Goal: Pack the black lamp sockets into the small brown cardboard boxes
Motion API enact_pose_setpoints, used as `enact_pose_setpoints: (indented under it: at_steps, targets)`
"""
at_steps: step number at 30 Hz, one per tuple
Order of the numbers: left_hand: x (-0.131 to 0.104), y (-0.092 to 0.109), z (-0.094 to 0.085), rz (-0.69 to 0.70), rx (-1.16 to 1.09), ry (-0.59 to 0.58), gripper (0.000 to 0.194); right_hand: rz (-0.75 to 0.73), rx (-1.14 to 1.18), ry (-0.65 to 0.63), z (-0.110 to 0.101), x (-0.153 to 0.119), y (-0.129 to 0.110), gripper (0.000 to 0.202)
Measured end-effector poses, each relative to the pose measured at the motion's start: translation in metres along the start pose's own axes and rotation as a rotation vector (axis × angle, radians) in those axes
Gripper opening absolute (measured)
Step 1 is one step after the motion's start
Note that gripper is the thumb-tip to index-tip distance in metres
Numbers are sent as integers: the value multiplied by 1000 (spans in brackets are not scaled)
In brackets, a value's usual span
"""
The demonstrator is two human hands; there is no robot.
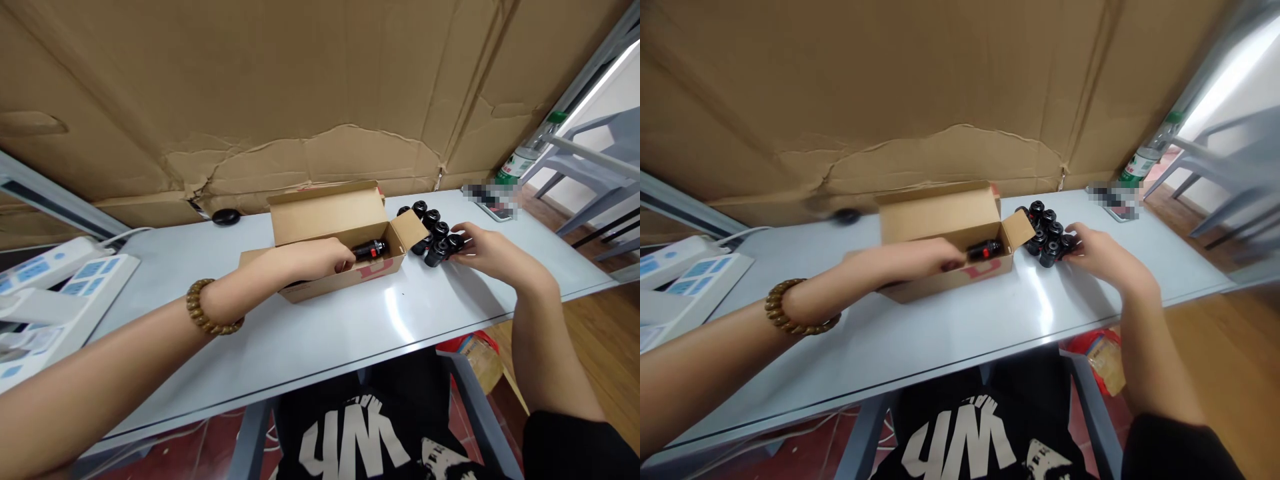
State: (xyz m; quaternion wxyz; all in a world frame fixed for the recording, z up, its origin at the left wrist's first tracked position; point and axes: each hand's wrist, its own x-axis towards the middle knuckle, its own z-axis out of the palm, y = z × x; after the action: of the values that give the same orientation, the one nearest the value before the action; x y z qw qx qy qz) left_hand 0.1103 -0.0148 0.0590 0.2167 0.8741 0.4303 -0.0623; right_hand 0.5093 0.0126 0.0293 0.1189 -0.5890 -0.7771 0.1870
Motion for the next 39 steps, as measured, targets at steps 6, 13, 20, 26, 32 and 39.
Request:
enact_pose_setpoints:
  at_steps: [6,13,20,26,32,39]
  targets:
    - [7,1,-3,62,-29,87,15,56,89,9,-8,-14,15,61]
    - [27,20,-8,-15,249,161,18,-88,43,106,-20,-33,-18,50]
    - [45,36,-7,-127,278,6,16,-345,86,223,-17,-42,-61,27]
    - [15,35,-47,-157,214,138,36,-490,125,304,-16,-42,-89,26]
    - [-24,69,-64,99,-50,286,34,-696,320,299,11,-25,-118,57]
    - [-47,50,-50,-6,85,205,29,-513,309,394,-15,-43,-93,48]
